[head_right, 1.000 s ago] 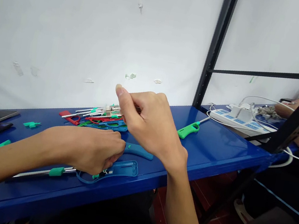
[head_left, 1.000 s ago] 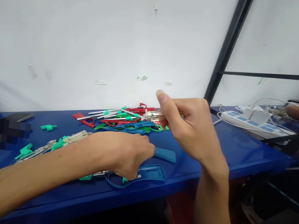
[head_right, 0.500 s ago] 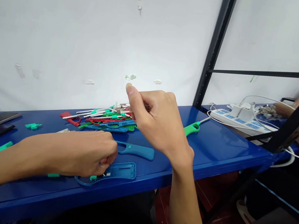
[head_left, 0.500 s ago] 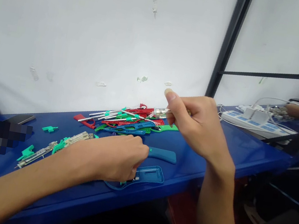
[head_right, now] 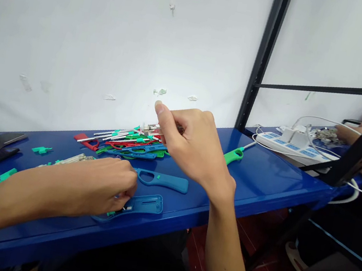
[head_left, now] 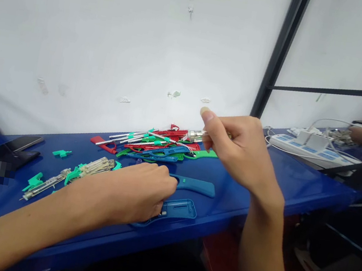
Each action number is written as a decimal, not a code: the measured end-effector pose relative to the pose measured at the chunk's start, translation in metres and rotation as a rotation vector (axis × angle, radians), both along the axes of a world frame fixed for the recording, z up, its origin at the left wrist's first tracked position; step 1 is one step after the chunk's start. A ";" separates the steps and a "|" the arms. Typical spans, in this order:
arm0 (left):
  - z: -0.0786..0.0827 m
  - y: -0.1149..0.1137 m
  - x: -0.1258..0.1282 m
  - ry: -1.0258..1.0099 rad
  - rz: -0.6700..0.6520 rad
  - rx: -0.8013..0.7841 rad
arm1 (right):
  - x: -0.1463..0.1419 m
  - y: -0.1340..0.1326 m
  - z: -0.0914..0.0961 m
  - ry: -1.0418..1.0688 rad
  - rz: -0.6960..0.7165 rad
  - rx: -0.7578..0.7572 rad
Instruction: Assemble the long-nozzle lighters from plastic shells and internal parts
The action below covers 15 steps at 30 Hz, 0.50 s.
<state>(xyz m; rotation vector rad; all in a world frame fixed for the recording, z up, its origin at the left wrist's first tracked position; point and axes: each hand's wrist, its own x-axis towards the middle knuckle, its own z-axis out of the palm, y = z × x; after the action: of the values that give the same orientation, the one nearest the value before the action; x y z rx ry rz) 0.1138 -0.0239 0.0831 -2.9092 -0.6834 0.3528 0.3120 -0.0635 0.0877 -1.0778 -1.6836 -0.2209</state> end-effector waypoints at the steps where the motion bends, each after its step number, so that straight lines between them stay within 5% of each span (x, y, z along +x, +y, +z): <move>1: 0.000 0.000 0.000 -0.001 -0.001 -0.001 | 0.000 0.000 0.000 -0.001 -0.001 -0.001; 15: -0.006 0.013 -0.021 -0.233 0.037 -0.086 | 0.001 0.003 0.001 0.001 -0.004 -0.058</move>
<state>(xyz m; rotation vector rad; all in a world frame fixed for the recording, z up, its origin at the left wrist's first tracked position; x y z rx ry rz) 0.0929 -0.0107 0.0774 -3.0533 -0.7723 0.0477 0.3128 -0.0605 0.0884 -1.1243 -1.6963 -0.1746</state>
